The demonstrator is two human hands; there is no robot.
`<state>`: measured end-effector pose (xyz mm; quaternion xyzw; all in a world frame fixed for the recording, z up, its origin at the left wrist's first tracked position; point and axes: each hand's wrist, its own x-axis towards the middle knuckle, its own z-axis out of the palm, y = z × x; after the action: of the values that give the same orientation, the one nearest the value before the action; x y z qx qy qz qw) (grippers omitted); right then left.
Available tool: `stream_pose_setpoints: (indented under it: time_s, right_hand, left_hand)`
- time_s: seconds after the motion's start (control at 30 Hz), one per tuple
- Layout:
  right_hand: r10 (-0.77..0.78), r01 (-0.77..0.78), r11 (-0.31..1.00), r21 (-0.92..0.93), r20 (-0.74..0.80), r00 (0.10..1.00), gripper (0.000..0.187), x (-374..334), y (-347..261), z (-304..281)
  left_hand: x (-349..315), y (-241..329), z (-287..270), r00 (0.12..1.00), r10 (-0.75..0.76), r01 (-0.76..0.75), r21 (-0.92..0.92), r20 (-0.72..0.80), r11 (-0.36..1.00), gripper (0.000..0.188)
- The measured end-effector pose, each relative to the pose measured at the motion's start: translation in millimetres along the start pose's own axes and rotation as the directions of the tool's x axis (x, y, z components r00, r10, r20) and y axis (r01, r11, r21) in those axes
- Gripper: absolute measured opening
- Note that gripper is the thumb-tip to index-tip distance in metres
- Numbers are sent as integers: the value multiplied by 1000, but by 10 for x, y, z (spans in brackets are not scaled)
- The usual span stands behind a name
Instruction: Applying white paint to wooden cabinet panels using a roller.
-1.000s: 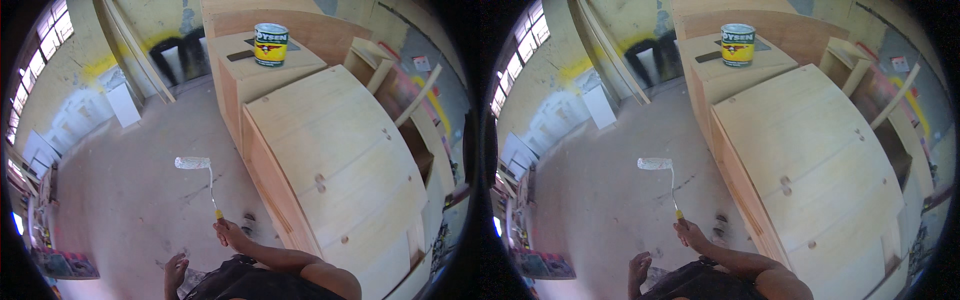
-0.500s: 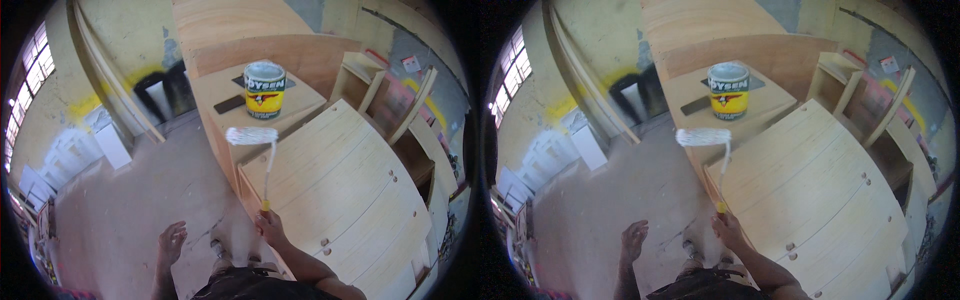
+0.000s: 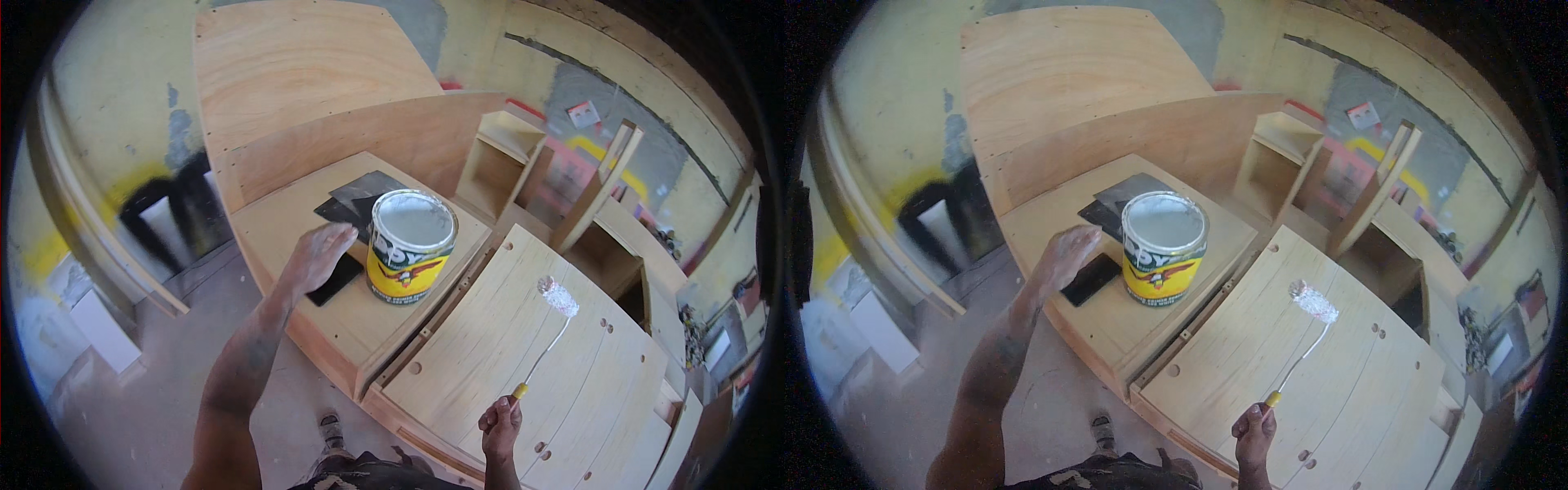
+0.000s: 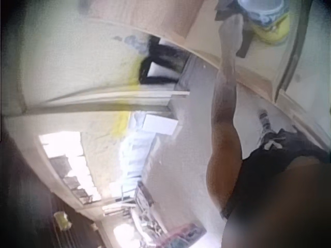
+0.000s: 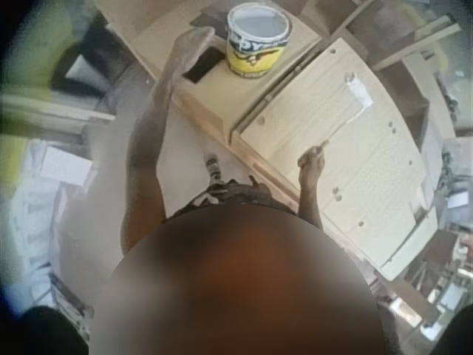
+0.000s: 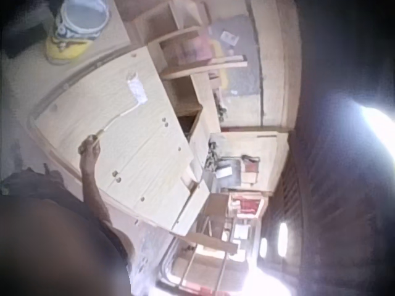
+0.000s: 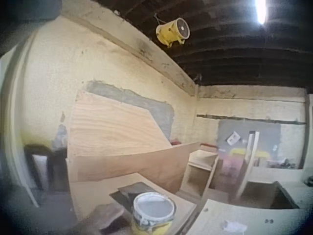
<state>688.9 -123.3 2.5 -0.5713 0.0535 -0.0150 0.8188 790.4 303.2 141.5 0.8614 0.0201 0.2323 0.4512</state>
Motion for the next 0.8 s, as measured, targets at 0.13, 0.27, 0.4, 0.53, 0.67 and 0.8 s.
stream_pose_setpoints:
  time_s: [0.13, 0.27, 0.4, 0.53, 0.67, 0.8]
  right_hand:
    - [-79, 73, 996, -42, -173, 982, 19, -120, 4, 223]
    - [-116, 99, 992, -73, -294, 949, 17, -310, 91, 312]
    - [-118, 90, 992, -89, -403, 907, 21, -375, 134, 363]
    - [-167, 137, 985, -105, -380, 910, 20, -300, 164, 263]
    - [-149, 125, 988, -87, -402, 904, 17, -178, 184, 185]
    - [-103, 122, 992, 37, -327, 939, 16, 49, 250, 97]
  left_hand:
    - [931, -196, 105, 990, 54, -34, -148, 132, 988, 44]
    - [1668, -173, 206, 924, 199, -200, -32, 328, 979, 38]
    - [2023, -58, 313, 833, 121, -264, 197, 539, 944, 33]
    - [2106, 88, 321, 784, 63, -339, 341, 618, 877, 32]
    - [2071, 127, 338, 786, 52, -342, 362, 616, 867, 30]
    - [1998, 183, 419, 825, 4, -314, 453, 565, 834, 29]
